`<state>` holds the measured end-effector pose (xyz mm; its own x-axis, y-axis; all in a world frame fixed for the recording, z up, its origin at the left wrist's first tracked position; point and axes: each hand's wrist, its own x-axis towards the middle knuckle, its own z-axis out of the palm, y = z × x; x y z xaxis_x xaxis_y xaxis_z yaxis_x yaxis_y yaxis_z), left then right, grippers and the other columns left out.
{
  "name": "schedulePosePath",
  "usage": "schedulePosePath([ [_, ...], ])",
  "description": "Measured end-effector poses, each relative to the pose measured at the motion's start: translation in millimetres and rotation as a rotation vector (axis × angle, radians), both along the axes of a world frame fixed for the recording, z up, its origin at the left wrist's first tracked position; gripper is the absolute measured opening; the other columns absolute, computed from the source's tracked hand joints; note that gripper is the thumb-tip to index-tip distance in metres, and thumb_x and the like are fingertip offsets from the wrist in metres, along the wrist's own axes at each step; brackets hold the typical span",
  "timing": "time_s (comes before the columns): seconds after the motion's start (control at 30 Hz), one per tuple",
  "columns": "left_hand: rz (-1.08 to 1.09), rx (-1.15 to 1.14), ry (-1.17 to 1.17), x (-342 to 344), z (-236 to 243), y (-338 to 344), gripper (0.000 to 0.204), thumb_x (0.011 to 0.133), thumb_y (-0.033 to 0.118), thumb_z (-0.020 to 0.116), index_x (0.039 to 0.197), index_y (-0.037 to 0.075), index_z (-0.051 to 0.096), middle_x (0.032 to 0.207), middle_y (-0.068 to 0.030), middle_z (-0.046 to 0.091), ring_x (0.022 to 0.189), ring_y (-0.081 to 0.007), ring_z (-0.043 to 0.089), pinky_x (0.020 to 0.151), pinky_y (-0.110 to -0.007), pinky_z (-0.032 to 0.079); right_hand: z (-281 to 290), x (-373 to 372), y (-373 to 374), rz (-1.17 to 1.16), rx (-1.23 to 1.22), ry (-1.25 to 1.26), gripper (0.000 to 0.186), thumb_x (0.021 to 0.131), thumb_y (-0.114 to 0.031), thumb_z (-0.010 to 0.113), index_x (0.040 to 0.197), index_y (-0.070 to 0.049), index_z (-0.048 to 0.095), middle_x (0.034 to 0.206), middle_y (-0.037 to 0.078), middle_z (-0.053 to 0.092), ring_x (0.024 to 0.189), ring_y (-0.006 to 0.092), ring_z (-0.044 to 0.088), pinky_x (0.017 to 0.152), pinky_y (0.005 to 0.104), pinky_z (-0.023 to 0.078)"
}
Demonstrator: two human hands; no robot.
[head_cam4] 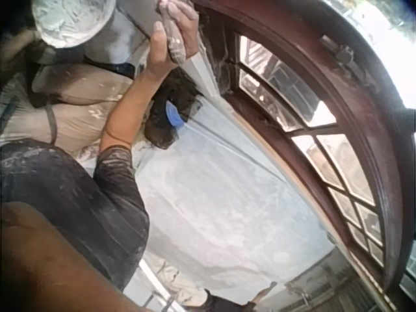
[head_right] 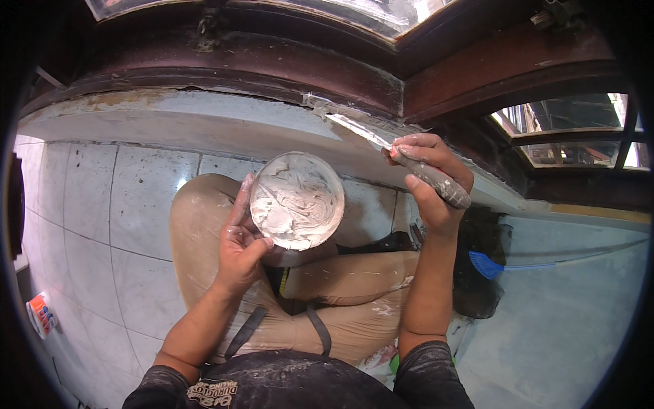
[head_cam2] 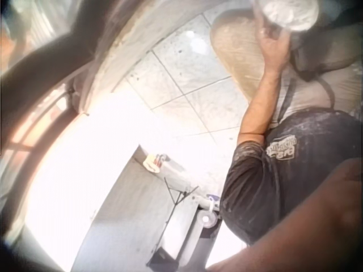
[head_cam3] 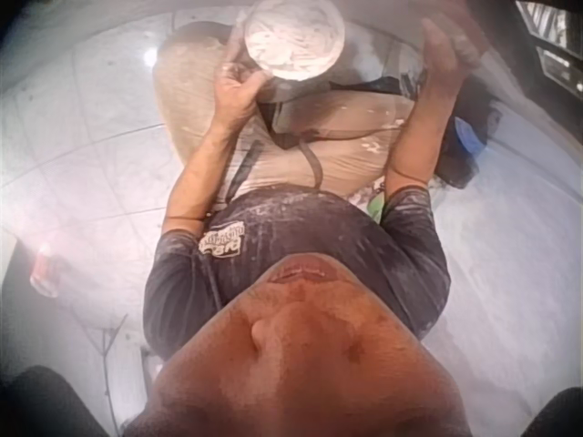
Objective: The person sits on the floor and uses a putty knife to apply white filler from a small container onto the lower frame of a window sill. The person repeatedly scoops filler and smooths it along the sill's edge.
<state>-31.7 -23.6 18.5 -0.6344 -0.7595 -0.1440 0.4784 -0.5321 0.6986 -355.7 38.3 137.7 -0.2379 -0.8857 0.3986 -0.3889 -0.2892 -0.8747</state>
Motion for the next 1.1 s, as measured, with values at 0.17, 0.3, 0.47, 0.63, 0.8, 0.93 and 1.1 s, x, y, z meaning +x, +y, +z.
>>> schedulePosePath([
  [0.17, -0.022, 0.030, 0.009, 2, -2, 0, 0.103, 0.093, -0.015, 0.057, 0.185, 0.006, 0.014, 0.164, -0.0235, 0.058, 0.145, -0.0250, 0.064, 0.122, -0.039, 0.054, -6, 5, -1, 0.000, 0.000, 0.036, 0.042, 0.081, -0.004, 0.071, 0.121, 0.007, 0.079, 0.125, 0.027, 0.075, 0.117, 0.0335, 0.074, 0.107, 0.0473, 0.059],
  [0.3, -0.004, -0.006, 0.010, 1, -3, 0, 0.103, 0.094, -0.014, 0.057, 0.184, 0.005, 0.014, 0.163, -0.0234, 0.059, 0.145, -0.0247, 0.065, 0.122, -0.039, 0.053, -10, 8, -9, -0.051, 0.027, 0.041, 0.043, 0.080, -0.005, 0.071, 0.121, 0.007, 0.080, 0.125, 0.027, 0.075, 0.116, 0.0339, 0.074, 0.107, 0.0472, 0.059],
  [0.47, -0.004, -0.026, 0.018, 0, -3, -1, 0.102, 0.094, -0.013, 0.057, 0.184, 0.005, 0.013, 0.162, -0.0233, 0.060, 0.144, -0.0244, 0.065, 0.122, -0.039, 0.053, -16, 1, -3, 0.012, -0.042, -0.078, 0.046, 0.080, -0.007, 0.071, 0.122, 0.009, 0.078, 0.125, 0.029, 0.073, 0.117, 0.0353, 0.073, 0.107, 0.0488, 0.059],
  [0.63, 0.001, -0.026, 0.011, 1, -3, -2, 0.102, 0.094, -0.013, 0.057, 0.184, 0.004, 0.014, 0.160, -0.0236, 0.061, 0.142, -0.0243, 0.066, 0.121, -0.039, 0.054, -17, -3, -12, 0.000, -0.017, -0.141, 0.046, 0.081, -0.007, 0.070, 0.124, 0.009, 0.078, 0.127, 0.030, 0.072, 0.117, 0.0365, 0.072, 0.108, 0.0508, 0.058],
  [0.8, 0.006, -0.022, 0.006, 0, -3, -2, 0.102, 0.094, -0.013, 0.057, 0.184, 0.004, 0.014, 0.160, -0.0235, 0.062, 0.142, -0.0246, 0.066, 0.121, -0.039, 0.054, -15, -1, -11, 0.048, -0.046, -0.140, 0.045, 0.083, -0.007, 0.070, 0.124, 0.009, 0.077, 0.127, 0.029, 0.072, 0.119, 0.0354, 0.071, 0.109, 0.0507, 0.058],
  [0.93, 0.000, 0.016, 0.014, 1, -2, -1, 0.102, 0.093, -0.014, 0.057, 0.184, 0.004, 0.014, 0.160, -0.0232, 0.062, 0.143, -0.0247, 0.066, 0.121, -0.039, 0.054, -15, -6, -11, 0.043, -0.053, -0.087, 0.048, 0.081, -0.009, 0.070, 0.125, 0.009, 0.078, 0.127, 0.028, 0.072, 0.119, 0.0348, 0.072, 0.107, 0.0501, 0.060],
  [1.1, -0.007, 0.002, 0.012, 0, -5, -1, 0.102, 0.093, -0.014, 0.057, 0.184, 0.004, 0.014, 0.160, -0.0238, 0.061, 0.144, -0.0245, 0.065, 0.122, -0.039, 0.053, -14, -7, -8, 0.068, -0.072, -0.088, 0.049, 0.080, -0.012, 0.071, 0.123, 0.009, 0.079, 0.125, 0.028, 0.072, 0.119, 0.0349, 0.072, 0.104, 0.0501, 0.063],
])
